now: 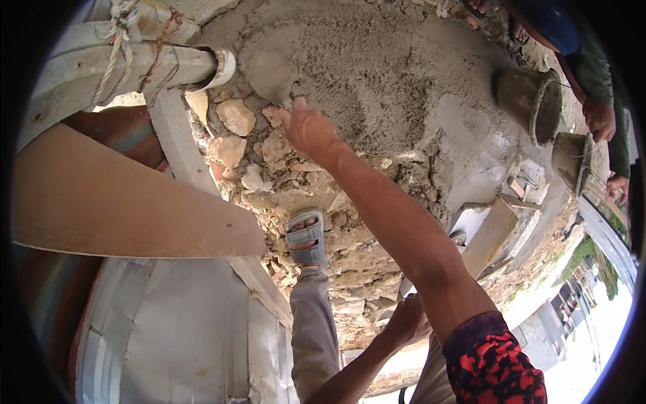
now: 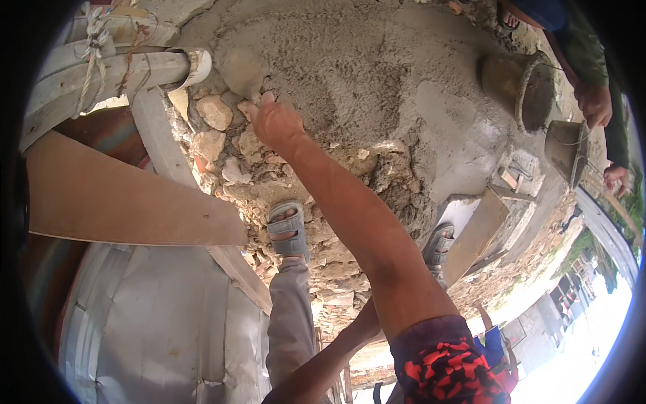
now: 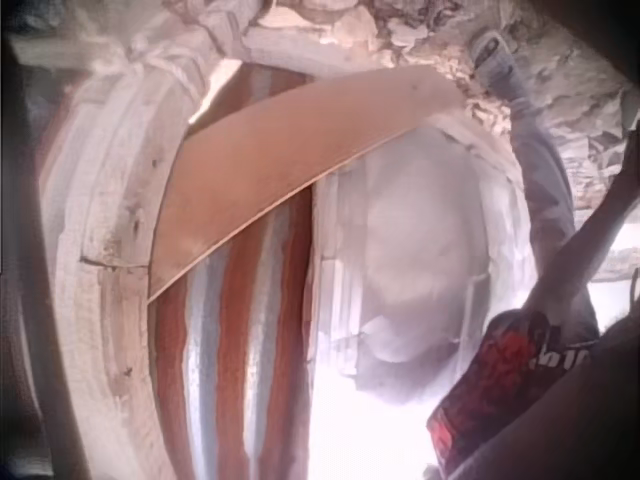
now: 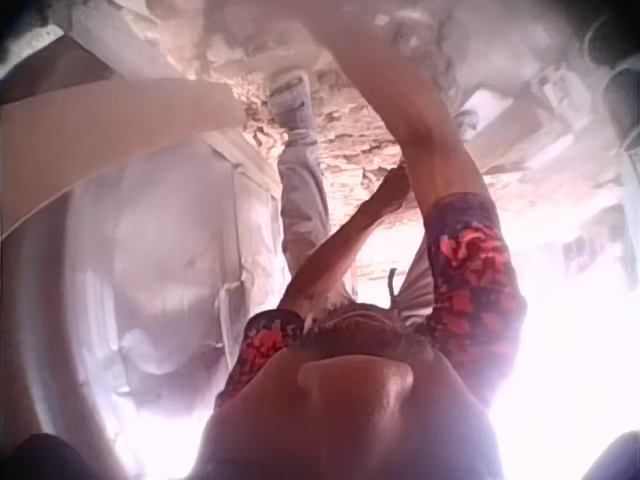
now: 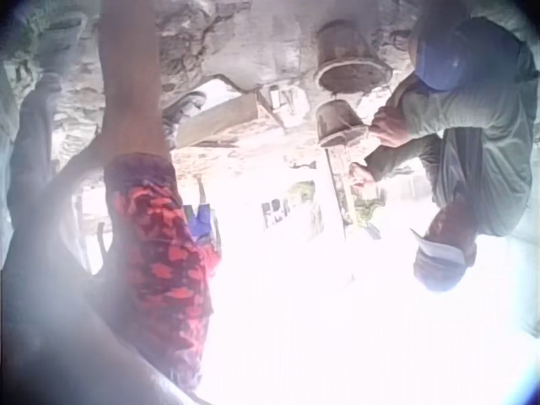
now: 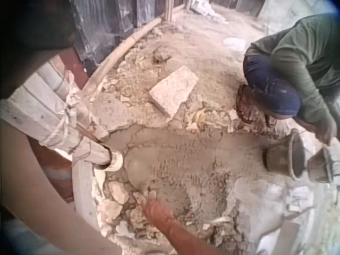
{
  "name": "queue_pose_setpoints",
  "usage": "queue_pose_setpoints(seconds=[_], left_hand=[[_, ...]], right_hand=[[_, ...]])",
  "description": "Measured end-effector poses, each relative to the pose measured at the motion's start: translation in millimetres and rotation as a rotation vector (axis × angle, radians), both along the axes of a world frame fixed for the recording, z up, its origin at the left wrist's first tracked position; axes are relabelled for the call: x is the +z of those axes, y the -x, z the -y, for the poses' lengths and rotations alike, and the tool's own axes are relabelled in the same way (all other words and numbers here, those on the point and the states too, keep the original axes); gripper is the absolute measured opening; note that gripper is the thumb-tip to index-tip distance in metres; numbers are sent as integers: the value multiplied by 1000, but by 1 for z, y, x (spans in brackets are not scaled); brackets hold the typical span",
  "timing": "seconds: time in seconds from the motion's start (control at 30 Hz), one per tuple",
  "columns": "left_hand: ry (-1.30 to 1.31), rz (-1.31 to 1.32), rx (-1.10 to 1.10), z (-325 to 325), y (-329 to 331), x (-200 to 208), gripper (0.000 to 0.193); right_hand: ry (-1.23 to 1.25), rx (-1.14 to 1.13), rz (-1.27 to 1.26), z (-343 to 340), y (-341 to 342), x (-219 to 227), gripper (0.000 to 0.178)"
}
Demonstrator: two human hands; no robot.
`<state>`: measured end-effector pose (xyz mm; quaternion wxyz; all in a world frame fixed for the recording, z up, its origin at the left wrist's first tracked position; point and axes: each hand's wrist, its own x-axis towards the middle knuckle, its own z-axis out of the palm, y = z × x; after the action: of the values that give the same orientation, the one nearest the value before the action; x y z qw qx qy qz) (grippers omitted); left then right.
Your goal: The person applies wet cement to a surface using a trowel and a bucket, smoothing and spreading the mixture across the work area.
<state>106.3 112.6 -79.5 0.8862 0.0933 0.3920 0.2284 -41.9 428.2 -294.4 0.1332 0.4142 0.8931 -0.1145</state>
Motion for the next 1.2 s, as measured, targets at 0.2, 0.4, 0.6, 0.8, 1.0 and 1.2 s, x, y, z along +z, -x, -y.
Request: queue_pose_setpoints(seconds=[0.2, 0.4, 0.6, 0.8, 1.0, 1.2], left_hand=[[-570, -401, -420, -50, 16, 29, 56], [-546, -324, -436, -56, 11, 37, 59], [-621, -392, -429, -39, 6, 33, 56], [-696, -333, -568, -38, -5, 26, 55], [-489, -345, -607, -34, 9, 30, 59], [-469, -297, -622, -26, -2, 25, 58]], right_hand=[[433, -445, 13, -41, -103, 70, 38], [51, -751, -227, -13, -303, 56, 51], [949, -1219, -714, 64, -211, 66, 52], [-89, -383, -510, 114, -158, -18, 49], [568, -949, -42, 77, -193, 74, 35], [349, -1021, -31, 176, -303, 95, 35]])
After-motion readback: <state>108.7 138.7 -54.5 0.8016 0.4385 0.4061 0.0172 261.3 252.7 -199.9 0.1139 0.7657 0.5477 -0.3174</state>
